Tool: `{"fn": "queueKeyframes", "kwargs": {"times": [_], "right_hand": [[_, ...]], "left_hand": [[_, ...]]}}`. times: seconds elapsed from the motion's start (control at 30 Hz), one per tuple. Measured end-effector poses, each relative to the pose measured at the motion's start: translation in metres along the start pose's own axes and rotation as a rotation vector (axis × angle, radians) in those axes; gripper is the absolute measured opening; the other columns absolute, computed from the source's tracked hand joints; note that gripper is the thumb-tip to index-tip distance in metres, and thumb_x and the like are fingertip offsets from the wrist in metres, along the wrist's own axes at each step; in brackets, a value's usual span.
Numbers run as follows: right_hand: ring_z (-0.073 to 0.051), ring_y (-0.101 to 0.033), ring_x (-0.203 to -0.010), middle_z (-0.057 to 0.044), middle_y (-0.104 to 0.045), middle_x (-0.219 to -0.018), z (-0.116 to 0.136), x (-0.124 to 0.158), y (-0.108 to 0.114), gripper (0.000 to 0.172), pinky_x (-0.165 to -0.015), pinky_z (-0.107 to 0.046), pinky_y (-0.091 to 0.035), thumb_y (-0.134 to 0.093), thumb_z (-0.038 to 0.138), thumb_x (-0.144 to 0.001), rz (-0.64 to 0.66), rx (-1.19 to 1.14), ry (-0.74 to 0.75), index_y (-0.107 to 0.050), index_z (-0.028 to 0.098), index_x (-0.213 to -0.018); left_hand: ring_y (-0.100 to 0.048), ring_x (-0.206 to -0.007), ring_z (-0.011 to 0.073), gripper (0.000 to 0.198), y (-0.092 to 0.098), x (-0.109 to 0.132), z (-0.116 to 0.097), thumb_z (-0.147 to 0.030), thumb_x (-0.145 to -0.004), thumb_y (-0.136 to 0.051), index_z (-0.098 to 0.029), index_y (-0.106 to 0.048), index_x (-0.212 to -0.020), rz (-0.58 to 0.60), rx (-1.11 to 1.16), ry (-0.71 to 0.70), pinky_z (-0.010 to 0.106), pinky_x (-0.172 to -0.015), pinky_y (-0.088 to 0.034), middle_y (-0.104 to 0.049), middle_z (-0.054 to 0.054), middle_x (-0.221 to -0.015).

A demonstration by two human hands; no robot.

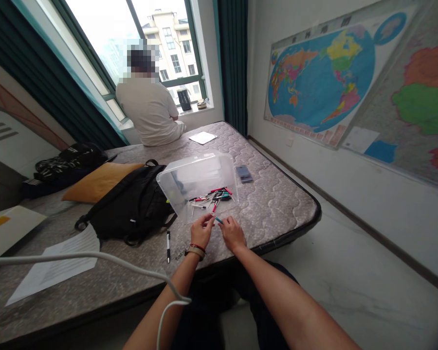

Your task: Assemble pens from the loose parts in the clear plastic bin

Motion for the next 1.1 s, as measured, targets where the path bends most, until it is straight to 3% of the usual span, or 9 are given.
{"fn": "queueKeyframes", "kwargs": {"times": [0.13, 0.27, 0.33, 0.4, 0.5, 0.63, 0.73, 0.9, 1.1], "right_hand": [[-0.018, -0.057, -0.094, -0.006, -0.059, -0.101, -0.002, -0.001, -0.002, 0.025, -0.080, -0.027, -0.039, -0.044, 0.041, -0.101, -0.009, -0.011, -0.006, -0.062, 0.024, -0.103], [-0.017, -0.056, -0.091, -0.004, -0.059, -0.099, -0.002, -0.001, -0.001, 0.024, -0.077, -0.026, -0.038, -0.045, 0.041, -0.100, -0.013, -0.016, 0.000, -0.063, 0.026, -0.104], [-0.017, -0.056, -0.090, -0.004, -0.058, -0.099, -0.002, -0.001, -0.001, 0.024, -0.075, -0.026, -0.038, -0.046, 0.042, -0.100, -0.004, -0.019, 0.003, -0.064, 0.027, -0.103], [-0.016, -0.056, -0.089, -0.004, -0.058, -0.099, -0.001, 0.000, -0.001, 0.024, -0.075, -0.026, -0.038, -0.046, 0.042, -0.099, 0.004, -0.021, 0.003, -0.064, 0.027, -0.104], [-0.016, -0.056, -0.089, -0.005, -0.057, -0.100, 0.000, 0.000, 0.001, 0.025, -0.076, -0.026, -0.039, -0.045, 0.043, -0.100, 0.000, -0.017, -0.001, -0.064, 0.028, -0.106], [-0.017, -0.057, -0.090, -0.005, -0.056, -0.102, 0.000, 0.000, 0.002, 0.024, -0.076, -0.026, -0.040, -0.045, 0.041, -0.100, -0.006, -0.005, -0.002, -0.064, 0.028, -0.106], [-0.017, -0.057, -0.090, -0.006, -0.056, -0.106, -0.001, 0.000, 0.002, 0.022, -0.076, -0.026, -0.040, -0.045, 0.037, -0.100, -0.020, 0.000, -0.002, -0.064, 0.028, -0.108], [-0.018, -0.057, -0.094, -0.006, -0.056, -0.110, -0.001, 0.000, -0.003, 0.021, -0.079, -0.026, -0.041, -0.047, 0.030, -0.099, -0.013, 0.003, 0.009, -0.062, 0.028, -0.114], [-0.018, -0.057, -0.094, -0.007, -0.056, -0.112, 0.000, 0.000, -0.005, 0.024, -0.080, -0.026, -0.042, -0.047, 0.025, -0.098, 0.004, 0.037, 0.014, -0.062, 0.028, -0.117]], "left_hand": [[-0.071, -0.076, 0.0207, 0.025, 0.031, 0.008, 0.014, -0.036, -0.075, -0.070, -0.021, -0.074, -0.096, -0.016, -0.189, -0.012, 0.035, -0.074, -0.057, -0.075, 0.009, -0.097], [-0.070, -0.073, 0.0213, 0.023, 0.083, 0.014, 0.041, -0.038, -0.080, -0.063, -0.022, -0.073, -0.094, -0.158, -0.408, 0.069, 0.035, -0.074, -0.053, -0.075, 0.007, -0.092], [-0.070, -0.073, 0.0212, 0.026, 0.098, 0.013, 0.051, -0.040, -0.082, -0.060, -0.023, -0.072, -0.097, -0.207, -0.449, 0.099, 0.035, -0.073, -0.052, -0.075, 0.008, -0.095], [-0.069, -0.074, 0.0215, 0.028, 0.095, 0.009, 0.054, -0.041, -0.080, -0.062, -0.022, -0.071, -0.099, -0.169, -0.478, 0.097, 0.034, -0.075, -0.051, -0.075, 0.008, -0.095], [-0.068, -0.082, 0.0245, 0.036, 0.070, -0.003, 0.050, -0.044, -0.075, -0.069, -0.021, -0.070, -0.102, -0.057, -0.548, 0.056, 0.035, -0.078, -0.048, -0.074, 0.008, -0.088], [-0.066, -0.084, 0.0264, 0.036, 0.049, -0.013, 0.043, -0.046, -0.074, -0.070, -0.021, -0.070, -0.099, -0.076, -0.685, 0.063, 0.034, -0.074, -0.045, -0.071, 0.010, -0.084], [-0.064, -0.083, 0.0249, 0.024, 0.046, -0.009, 0.041, -0.043, -0.081, -0.063, -0.023, -0.072, -0.090, -0.155, -0.739, 0.050, 0.032, -0.069, -0.043, -0.070, 0.010, -0.090], [-0.063, -0.086, 0.0237, 0.026, 0.044, 0.008, 0.040, -0.041, -0.090, -0.051, -0.025, -0.071, -0.092, -0.186, -0.805, -0.036, 0.031, -0.068, -0.041, -0.068, 0.009, -0.100], [-0.065, -0.078, 0.0211, 0.025, 0.058, 0.016, 0.052, -0.043, -0.087, -0.054, -0.024, -0.069, -0.091, -0.186, -0.484, -0.015, 0.030, -0.071, -0.045, -0.071, 0.006, -0.085]]}}
Point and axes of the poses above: each hand's wrist, its own x-axis away from the middle knuckle, its own y-axis out of the back of the hand, z = x × y, the point moved 10 cm from there along -x, towards the middle knuckle
